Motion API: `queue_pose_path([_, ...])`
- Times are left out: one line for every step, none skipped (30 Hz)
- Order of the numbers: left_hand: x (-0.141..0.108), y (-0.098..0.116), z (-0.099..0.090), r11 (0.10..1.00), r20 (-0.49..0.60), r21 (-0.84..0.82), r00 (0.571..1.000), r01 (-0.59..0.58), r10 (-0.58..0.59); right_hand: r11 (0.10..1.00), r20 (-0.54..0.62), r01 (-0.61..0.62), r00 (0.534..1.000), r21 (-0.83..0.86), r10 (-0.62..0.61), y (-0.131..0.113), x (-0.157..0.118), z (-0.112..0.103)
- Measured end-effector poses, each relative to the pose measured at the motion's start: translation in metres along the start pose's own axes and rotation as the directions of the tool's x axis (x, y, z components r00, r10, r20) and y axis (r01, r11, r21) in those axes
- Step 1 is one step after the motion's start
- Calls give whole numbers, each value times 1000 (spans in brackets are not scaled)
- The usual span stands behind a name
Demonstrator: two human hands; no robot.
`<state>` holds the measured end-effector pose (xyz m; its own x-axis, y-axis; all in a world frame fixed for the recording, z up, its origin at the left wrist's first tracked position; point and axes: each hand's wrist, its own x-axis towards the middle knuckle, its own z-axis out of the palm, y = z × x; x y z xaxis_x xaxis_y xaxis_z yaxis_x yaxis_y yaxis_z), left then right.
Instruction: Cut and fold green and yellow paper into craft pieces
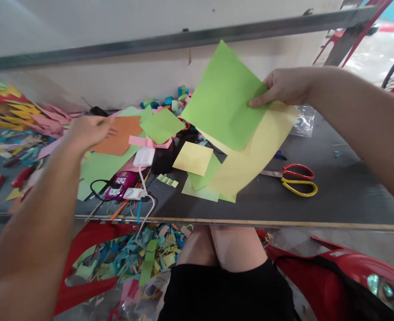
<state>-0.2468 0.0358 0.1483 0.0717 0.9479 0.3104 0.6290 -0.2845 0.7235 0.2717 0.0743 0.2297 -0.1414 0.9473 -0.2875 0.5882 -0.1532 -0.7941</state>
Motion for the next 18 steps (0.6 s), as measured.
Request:
queue_pose_path([-1, 16, 18, 997, -51, 71, 999, 23, -20, 1000, 6, 10, 1000, -6, -10, -2, 0, 3])
queue_pose_path([-3, 34, 38, 997, -71, 81, 997, 21, -16, 999, -13, 47, 999, 11, -47, -1, -1, 7])
queue_pose_path([-7, 54, 58, 1000, -31, 9, 1000, 0, 1, 994, -48, 101, 994, 48, -98, 2, -3, 13])
queue_pose_path([-11, 73, 77, 993, 14, -110, 999, -35, 37, 985, -79, 144, 987, 91, -137, 6, -5, 20])
queue_pose_path([-16, 91, 95, 976, 50, -208, 995, -72, 84, 973, -113, 185, 979, 136, -170, 10, -7, 27])
queue_pose_path([-20, 106, 112, 958, 40, -260, 990, -120, 135, 959, -147, 219, 970, 178, -194, 14, -8, 34])
queue_pose_path([-24, 119, 127, 947, 12, -284, 987, -149, 159, 943, -185, 250, 960, 218, -212, 18, -10, 41])
queue_pose_path([-26, 127, 140, 949, -6, -282, 989, -141, 145, 927, -228, 277, 948, 252, -222, 21, -11, 48])
queue_pose_path([-26, 133, 151, 954, -43, -273, 992, -128, 120, 910, -272, 303, 935, 284, -227, 23, -13, 54])
queue_pose_path([-25, 135, 160, 959, -78, -259, 992, -115, 98, 893, -319, 329, 920, 308, -229, 24, -14, 59])
queue_pose_path([-23, 135, 167, 962, -101, -255, 992, -98, 75, 876, -364, 354, 903, 327, -230, 25, -16, 64])
queue_pose_path([-19, 133, 173, 961, -110, -265, 993, -78, 50, 861, -403, 375, 887, 344, -225, 26, -18, 68])
queue_pose_path([-14, 131, 177, 957, -95, -286, 995, -52, 25, 847, -433, 390, 875, 361, -218, 27, -20, 72])
queue_pose_path([-10, 130, 180, 950, -56, -312, 998, -19, 2, 836, -454, 399, 866, 377, -209, 29, -21, 76])
queue_pose_path([-6, 129, 182, 942, -5, -334, 1000, 15, -18, 826, -462, 405, 863, 393, -203, 32, -22, 80])
queue_pose_path([-2, 129, 183, 937, 50, -346, 998, 47, -32, 815, -464, 412, 862, 407, -204, 36, -22, 83])
queue_pose_path([1, 130, 184, 935, 97, -347, 994, 70, -38, 804, -462, 425, 860, 416, -215, 41, -21, 86])
queue_pose_path([3, 132, 184, 935, 133, -344, 990, 85, -41, 794, -463, 444, 854, 416, -235, 46, -20, 88])
